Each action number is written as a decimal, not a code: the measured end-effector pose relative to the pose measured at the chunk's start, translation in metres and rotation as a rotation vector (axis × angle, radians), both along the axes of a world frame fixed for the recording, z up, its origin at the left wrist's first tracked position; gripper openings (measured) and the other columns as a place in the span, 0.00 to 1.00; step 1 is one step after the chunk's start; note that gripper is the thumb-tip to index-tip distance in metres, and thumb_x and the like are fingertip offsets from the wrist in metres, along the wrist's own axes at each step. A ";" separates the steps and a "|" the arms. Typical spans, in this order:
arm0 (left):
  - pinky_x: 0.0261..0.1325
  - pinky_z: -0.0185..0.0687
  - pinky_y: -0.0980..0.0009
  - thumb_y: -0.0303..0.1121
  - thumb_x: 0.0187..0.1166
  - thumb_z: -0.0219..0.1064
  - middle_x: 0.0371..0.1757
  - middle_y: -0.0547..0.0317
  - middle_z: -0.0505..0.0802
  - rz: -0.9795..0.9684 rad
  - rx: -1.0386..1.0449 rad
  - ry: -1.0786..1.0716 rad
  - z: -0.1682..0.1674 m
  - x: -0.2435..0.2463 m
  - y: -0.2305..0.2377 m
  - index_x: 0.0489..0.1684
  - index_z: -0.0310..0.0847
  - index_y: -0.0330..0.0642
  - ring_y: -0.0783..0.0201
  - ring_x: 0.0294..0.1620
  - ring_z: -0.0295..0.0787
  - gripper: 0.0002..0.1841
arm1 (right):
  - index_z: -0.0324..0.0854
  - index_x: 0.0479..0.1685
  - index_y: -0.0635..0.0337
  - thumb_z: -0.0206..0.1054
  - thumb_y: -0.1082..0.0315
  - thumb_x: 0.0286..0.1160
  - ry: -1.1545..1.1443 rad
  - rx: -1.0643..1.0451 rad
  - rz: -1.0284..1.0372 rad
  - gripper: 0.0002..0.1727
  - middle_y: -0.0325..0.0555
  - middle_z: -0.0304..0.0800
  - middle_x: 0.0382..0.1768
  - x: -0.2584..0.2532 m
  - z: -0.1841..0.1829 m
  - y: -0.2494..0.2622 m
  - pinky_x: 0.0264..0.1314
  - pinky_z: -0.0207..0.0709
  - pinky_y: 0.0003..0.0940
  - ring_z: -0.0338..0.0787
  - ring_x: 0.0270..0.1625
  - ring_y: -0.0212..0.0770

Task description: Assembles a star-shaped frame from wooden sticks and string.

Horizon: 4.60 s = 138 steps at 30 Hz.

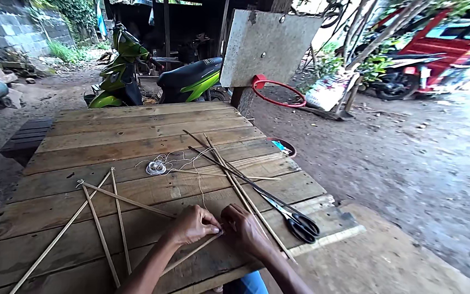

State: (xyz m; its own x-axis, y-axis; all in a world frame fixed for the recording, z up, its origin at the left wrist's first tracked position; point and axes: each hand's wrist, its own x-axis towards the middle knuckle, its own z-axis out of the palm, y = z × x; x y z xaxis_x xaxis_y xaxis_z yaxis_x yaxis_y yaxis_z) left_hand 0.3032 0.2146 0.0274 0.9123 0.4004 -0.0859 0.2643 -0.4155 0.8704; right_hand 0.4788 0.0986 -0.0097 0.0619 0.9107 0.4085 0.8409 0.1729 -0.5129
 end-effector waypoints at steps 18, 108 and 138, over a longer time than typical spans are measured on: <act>0.56 0.85 0.68 0.28 0.69 0.76 0.42 0.49 0.96 -0.095 0.129 -0.182 -0.011 -0.004 -0.006 0.41 0.95 0.35 0.64 0.47 0.93 0.08 | 0.83 0.35 0.62 0.61 0.66 0.71 0.149 0.212 0.015 0.09 0.43 0.83 0.29 -0.004 0.009 -0.028 0.32 0.73 0.18 0.80 0.29 0.27; 0.54 0.84 0.61 0.28 0.71 0.75 0.38 0.49 0.94 0.306 0.374 -0.109 0.021 -0.029 -0.065 0.40 0.92 0.34 0.56 0.44 0.91 0.07 | 0.85 0.39 0.68 0.63 0.71 0.70 0.171 -0.016 0.107 0.09 0.52 0.87 0.32 -0.010 0.005 -0.008 0.35 0.80 0.39 0.86 0.31 0.43; 0.54 0.86 0.52 0.26 0.74 0.70 0.44 0.44 0.94 0.270 0.450 0.062 -0.002 -0.032 -0.078 0.45 0.92 0.34 0.49 0.47 0.94 0.08 | 0.85 0.32 0.60 0.65 0.67 0.64 0.002 0.240 -0.066 0.07 0.45 0.87 0.29 -0.045 -0.017 -0.062 0.33 0.82 0.30 0.88 0.31 0.39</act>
State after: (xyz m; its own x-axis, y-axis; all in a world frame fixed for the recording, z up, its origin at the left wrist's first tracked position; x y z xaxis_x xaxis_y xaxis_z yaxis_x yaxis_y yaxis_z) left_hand 0.2715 0.1364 0.0259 0.7702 0.6302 0.0983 0.4589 -0.6545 0.6009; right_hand 0.4342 0.0366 -0.0271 0.1188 0.7813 0.6128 0.8535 0.2350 -0.4651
